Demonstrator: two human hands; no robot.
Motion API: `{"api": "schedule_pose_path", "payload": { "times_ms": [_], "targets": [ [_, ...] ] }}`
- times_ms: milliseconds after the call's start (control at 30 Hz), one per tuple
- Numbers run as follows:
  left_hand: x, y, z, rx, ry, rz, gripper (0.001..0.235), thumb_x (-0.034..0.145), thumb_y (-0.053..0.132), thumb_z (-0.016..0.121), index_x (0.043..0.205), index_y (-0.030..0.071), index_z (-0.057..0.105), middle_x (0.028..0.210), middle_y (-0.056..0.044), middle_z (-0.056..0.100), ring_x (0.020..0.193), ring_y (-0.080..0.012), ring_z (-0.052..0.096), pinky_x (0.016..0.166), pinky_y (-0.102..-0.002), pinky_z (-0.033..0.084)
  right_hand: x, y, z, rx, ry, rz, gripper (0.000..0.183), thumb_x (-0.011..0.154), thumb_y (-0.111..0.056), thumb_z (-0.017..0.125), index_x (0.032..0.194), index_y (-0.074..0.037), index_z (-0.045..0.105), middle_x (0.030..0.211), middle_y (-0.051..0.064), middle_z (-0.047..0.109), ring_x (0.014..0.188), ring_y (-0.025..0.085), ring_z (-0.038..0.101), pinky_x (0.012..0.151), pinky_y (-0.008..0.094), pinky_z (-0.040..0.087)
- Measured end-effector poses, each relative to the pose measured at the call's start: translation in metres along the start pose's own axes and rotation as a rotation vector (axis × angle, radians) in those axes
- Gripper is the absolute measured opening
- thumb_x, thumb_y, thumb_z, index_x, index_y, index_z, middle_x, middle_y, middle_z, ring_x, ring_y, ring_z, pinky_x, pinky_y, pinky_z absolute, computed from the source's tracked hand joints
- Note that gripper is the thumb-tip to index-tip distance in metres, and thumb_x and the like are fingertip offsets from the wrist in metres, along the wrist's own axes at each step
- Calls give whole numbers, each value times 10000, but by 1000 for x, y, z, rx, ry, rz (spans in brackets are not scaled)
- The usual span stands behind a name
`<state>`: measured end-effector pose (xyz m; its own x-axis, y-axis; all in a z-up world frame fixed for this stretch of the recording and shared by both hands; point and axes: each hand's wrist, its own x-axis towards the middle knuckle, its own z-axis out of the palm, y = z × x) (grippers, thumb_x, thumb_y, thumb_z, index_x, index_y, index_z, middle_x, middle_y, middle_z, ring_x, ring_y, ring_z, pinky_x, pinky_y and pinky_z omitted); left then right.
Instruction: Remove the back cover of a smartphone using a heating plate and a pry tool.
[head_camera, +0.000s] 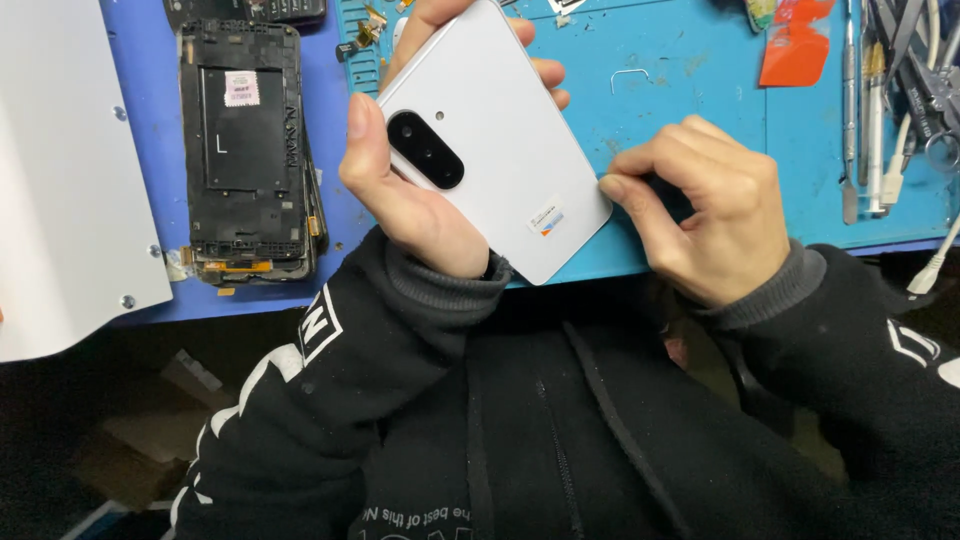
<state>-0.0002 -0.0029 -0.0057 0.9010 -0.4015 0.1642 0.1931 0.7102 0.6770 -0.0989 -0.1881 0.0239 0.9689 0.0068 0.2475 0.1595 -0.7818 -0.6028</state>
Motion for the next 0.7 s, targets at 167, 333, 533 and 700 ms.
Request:
{"api": "schedule_pose_path", "payload": {
  "times_ms": [167, 333, 533, 700],
  "targets": [
    [-1, -1, -2, -29, -11, -10, 737, 1084, 633, 325, 1427, -7, 451, 1227, -201, 567, 1034, -303, 613, 934, -427, 508, -8, -3, -5, -63, -61, 10, 87, 911, -19, 784, 951, -20, 707, 854, 84, 673, 752, 244, 575, 683, 351, 459],
    [-1, 1, -1, -12, 9, 1, 774, 1059, 640, 319, 1474, 2, 458, 1235, -199, 574, 1038, -302, 626, 934, -431, 517, -11, -3, -5, -86, -77, 17, 91, 901, -30, 786, 948, -20, 709, 841, 86, 666, 741, 250, 572, 669, 359, 458],
    [0, 1, -2, 1, 2, -22, 754, 1077, 644, 327, 1430, -11, 452, 1220, -202, 570, 1042, -293, 620, 937, -430, 517, -8, -5, 1, -41, -21, 66, 76, 928, -18, 772, 932, -16, 696, 855, 86, 671, 752, 246, 583, 685, 345, 457],
    [0, 1, -4, 26, -19, -17, 776, 1083, 666, 328, 1435, -11, 463, 1197, -198, 573, 1024, -292, 617, 925, -433, 515, 12, -11, 3, 15, 69, 8, 73, 980, 4, 758, 951, 1, 691, 872, 80, 678, 751, 216, 608, 683, 302, 468]
  ]
}}
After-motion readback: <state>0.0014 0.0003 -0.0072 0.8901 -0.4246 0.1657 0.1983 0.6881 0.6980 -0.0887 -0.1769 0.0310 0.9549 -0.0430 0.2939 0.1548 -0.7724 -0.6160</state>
